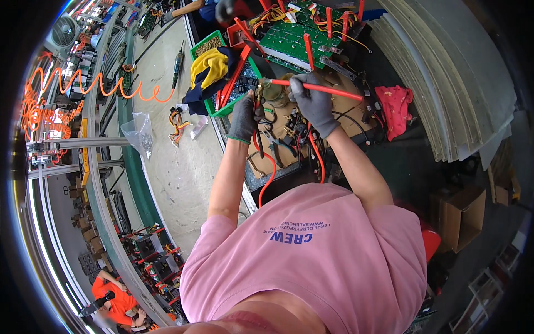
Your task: The person is assembling electronic components, involving connecting wires, applying tape, and using a pneumatic screwdriver.
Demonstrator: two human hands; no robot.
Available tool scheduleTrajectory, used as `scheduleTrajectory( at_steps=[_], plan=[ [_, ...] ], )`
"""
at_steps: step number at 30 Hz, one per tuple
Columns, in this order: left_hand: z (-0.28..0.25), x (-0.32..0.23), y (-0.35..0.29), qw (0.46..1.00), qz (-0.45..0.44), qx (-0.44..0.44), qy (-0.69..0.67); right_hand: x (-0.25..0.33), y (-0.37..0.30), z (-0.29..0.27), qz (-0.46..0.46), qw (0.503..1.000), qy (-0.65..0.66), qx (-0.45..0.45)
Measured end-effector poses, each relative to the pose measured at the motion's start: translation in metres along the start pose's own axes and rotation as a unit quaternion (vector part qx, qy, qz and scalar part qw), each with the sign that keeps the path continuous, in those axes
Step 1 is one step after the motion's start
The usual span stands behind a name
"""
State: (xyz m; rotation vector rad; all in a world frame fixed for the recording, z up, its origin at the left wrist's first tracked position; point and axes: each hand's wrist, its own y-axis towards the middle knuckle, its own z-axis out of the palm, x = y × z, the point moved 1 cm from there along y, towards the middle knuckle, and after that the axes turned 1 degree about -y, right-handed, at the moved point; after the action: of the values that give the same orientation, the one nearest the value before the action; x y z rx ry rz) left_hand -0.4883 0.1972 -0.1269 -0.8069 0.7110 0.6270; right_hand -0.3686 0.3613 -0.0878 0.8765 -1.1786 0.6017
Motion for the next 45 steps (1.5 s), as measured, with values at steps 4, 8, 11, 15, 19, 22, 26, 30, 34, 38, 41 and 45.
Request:
scheduleTrajectory(
  at_steps=[4,8,11,15,19,22,26,30,34,38,41,45],
  plan=[
    [-0.003,0.001,0.0,1.0,0.014,-0.008,0.014,0.001,0.002,-0.001,-0.022,1.0,-0.012,-0.01],
    [-0.004,0.0,0.001,1.0,0.002,-0.011,0.018,0.007,0.002,0.004,-0.008,1.0,-0.012,0.001],
    [-0.008,-0.002,0.002,1.0,0.009,-0.01,0.004,0.002,0.004,0.0,-0.001,1.0,-0.014,-0.017],
    [-0.008,-0.003,0.001,0.999,0.024,-0.035,0.032,0.008,0.004,0.003,-0.011,1.0,0.0,-0.024],
    [0.005,-0.007,-0.004,0.996,0.038,-0.061,0.051,-0.001,0.005,0.008,-0.011,1.0,0.007,0.003],
    [-0.001,-0.006,-0.003,0.995,0.048,-0.055,0.067,0.001,0.002,0.001,-0.004,1.0,-0.02,-0.007],
    [-0.003,-0.007,-0.004,0.994,0.054,-0.06,0.079,0.003,0.002,0.001,0.0,1.0,-0.015,-0.006],
    [0.001,-0.006,-0.005,0.99,0.074,-0.074,0.096,0.004,0.006,0.007,-0.024,1.0,-0.015,0.003],
    [-0.004,-0.006,-0.004,0.99,0.079,-0.071,0.092,0.003,0.001,0.003,-0.004,1.0,-0.016,-0.001],
    [0.001,-0.008,-0.008,0.985,0.096,-0.086,0.118,0.006,-0.001,0.004,0.0,1.0,-0.01,-0.005],
    [0.006,-0.008,-0.01,0.976,0.125,-0.086,0.156,0.008,0.004,0.008,-0.022,1.0,0.002,-0.013],
    [0.001,-0.004,-0.004,0.967,0.158,-0.096,0.174,0.005,0.0,0.003,-0.012,1.0,-0.013,-0.005]
  ],
)
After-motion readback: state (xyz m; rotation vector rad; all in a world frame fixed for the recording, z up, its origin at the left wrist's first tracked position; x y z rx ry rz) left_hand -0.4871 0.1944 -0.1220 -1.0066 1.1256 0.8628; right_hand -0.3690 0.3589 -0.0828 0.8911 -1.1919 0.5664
